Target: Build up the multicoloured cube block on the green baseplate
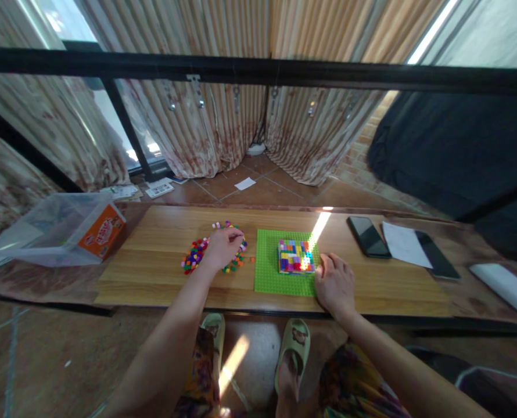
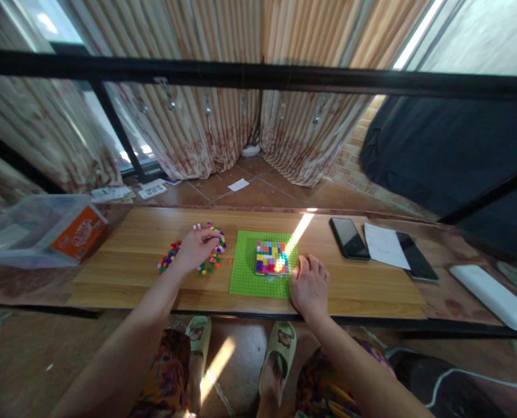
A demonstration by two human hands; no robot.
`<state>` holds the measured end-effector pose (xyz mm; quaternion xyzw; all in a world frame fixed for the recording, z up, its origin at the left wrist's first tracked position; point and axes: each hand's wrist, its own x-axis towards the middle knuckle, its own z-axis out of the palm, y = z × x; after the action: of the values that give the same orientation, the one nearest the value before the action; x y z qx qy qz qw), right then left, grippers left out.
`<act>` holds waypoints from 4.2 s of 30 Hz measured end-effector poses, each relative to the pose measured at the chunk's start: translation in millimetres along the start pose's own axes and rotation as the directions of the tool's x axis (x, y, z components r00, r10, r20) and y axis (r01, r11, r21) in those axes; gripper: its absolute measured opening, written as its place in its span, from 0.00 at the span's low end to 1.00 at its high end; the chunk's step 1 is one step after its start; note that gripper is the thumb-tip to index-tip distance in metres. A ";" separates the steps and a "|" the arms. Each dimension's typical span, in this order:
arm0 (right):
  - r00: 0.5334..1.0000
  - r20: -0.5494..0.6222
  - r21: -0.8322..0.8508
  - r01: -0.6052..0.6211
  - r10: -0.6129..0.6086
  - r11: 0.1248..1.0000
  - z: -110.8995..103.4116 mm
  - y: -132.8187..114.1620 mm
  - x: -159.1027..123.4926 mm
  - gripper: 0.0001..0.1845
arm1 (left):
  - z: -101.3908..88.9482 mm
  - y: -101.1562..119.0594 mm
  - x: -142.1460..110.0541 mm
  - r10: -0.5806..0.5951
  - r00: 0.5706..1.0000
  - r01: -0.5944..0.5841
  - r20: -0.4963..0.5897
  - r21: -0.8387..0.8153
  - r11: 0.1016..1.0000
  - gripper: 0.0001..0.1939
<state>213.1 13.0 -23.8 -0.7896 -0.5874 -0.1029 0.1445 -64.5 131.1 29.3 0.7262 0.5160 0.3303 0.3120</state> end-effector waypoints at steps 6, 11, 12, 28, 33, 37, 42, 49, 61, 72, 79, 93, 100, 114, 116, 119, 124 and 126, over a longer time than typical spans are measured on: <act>1.000 0.011 0.034 -0.021 0.021 0.999 -1.2 -1.6 -0.6 0.20 | 31.2 24.7 -7.5 0.055 0.992 -0.018 0.113 -0.303 0.953 0.05; 0.999 0.019 0.047 -0.028 0.027 0.998 -1.3 -2.0 0.0 0.20 | 42.8 41.3 -12.1 0.145 0.971 -0.088 0.192 -0.278 0.957 0.04; 0.999 0.021 0.050 -0.029 0.028 0.998 -1.4 -2.1 0.2 0.20 | 43.8 44.0 -12.2 0.161 0.969 -0.112 0.189 -0.244 0.963 0.05; 1.000 0.016 0.074 -0.027 0.026 0.997 -2.1 -2.9 0.3 0.19 | 67.3 79.8 -17.0 0.299 0.921 -0.348 0.249 0.184 0.919 0.12; 1.000 0.021 0.077 -0.025 0.024 0.997 -4.6 -3.4 0.3 0.19 | 69.4 81.2 -16.5 0.365 0.885 -0.442 0.291 0.271 0.855 0.08; 1.000 0.008 0.079 -0.020 0.019 0.997 -4.0 -3.0 0.4 0.19 | 70.4 82.9 -16.7 0.393 0.863 -0.482 0.316 0.286 0.828 0.09; 1.000 -0.002 0.087 -0.020 0.020 0.996 -3.3 -3.4 -0.8 0.19 | 72.0 81.4 -17.6 0.399 0.862 -0.486 0.313 0.289 0.825 0.10; 1.000 -0.007 0.106 -0.019 0.019 0.994 -3.6 -3.2 0.1 0.19 | 72.2 81.6 -17.3 0.389 0.869 -0.474 0.305 0.293 0.830 0.10; 1.000 0.015 0.086 -0.026 0.025 0.996 -3.8 -2.9 0.3 0.20 | 74.8 83.6 -18.9 0.401 0.868 -0.484 0.292 0.325 0.812 0.10; 1.000 -0.006 0.101 -0.023 0.024 0.995 -3.6 -3.9 -0.2 0.19 | 74.4 78.2 -13.9 0.457 0.834 -0.542 0.308 0.306 0.783 0.09; 1.000 0.004 0.086 -0.025 0.025 0.996 -5.6 -5.0 -0.3 0.19 | 73.2 75.9 -11.5 0.481 0.801 -0.582 0.356 0.279 0.764 0.09; 0.999 0.031 0.070 -0.040 0.038 0.997 -4.1 -4.2 0.7 0.20 | 93.4 69.5 -8.2 -0.246 0.968 0.251 0.054 -0.256 0.933 0.12; 0.999 0.021 0.062 -0.037 0.035 0.997 -1.3 -2.9 0.6 0.20 | 100.3 70.0 -11.1 -0.408 0.907 0.397 0.104 -0.535 0.746 0.13; 0.999 0.023 0.032 -0.029 0.028 0.999 -2.6 -2.9 -0.9 0.20 | 2.1 21.2 -1.0 -0.241 0.969 0.192 -0.045 -0.476 0.858 0.10; 1.000 0.024 0.020 -0.020 0.019 1.000 -1.8 -1.4 -1.6 0.20 | -22.0 2.9 -0.9 -0.217 0.969 0.169 -0.119 -0.320 0.932 0.09; 1.000 0.029 0.002 -0.004 0.004 1.000 1.6 2.8 -2.0 0.21 | -50.1 -17.8 -6.7 -0.218 0.957 0.215 -0.194 -0.036 0.976 0.09; 0.999 0.048 -0.011 0.023 -0.023 1.000 8.7 9.9 -0.5 0.22 | -61.8 -26.0 -21.4 -0.204 0.973 0.231 -0.110 0.381 0.895 0.14; 0.998 0.053 -0.027 0.026 -0.025 0.999 10.1 11.6 -0.3 0.23 | -55.5 -24.4 -24.5 -0.155 0.988 0.138 -0.006 0.488 0.862 0.16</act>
<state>224.0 13.2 -34.6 -0.7864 -0.5995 -0.0923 0.1166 -128.4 120.6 38.6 0.7454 0.6308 0.1528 0.1520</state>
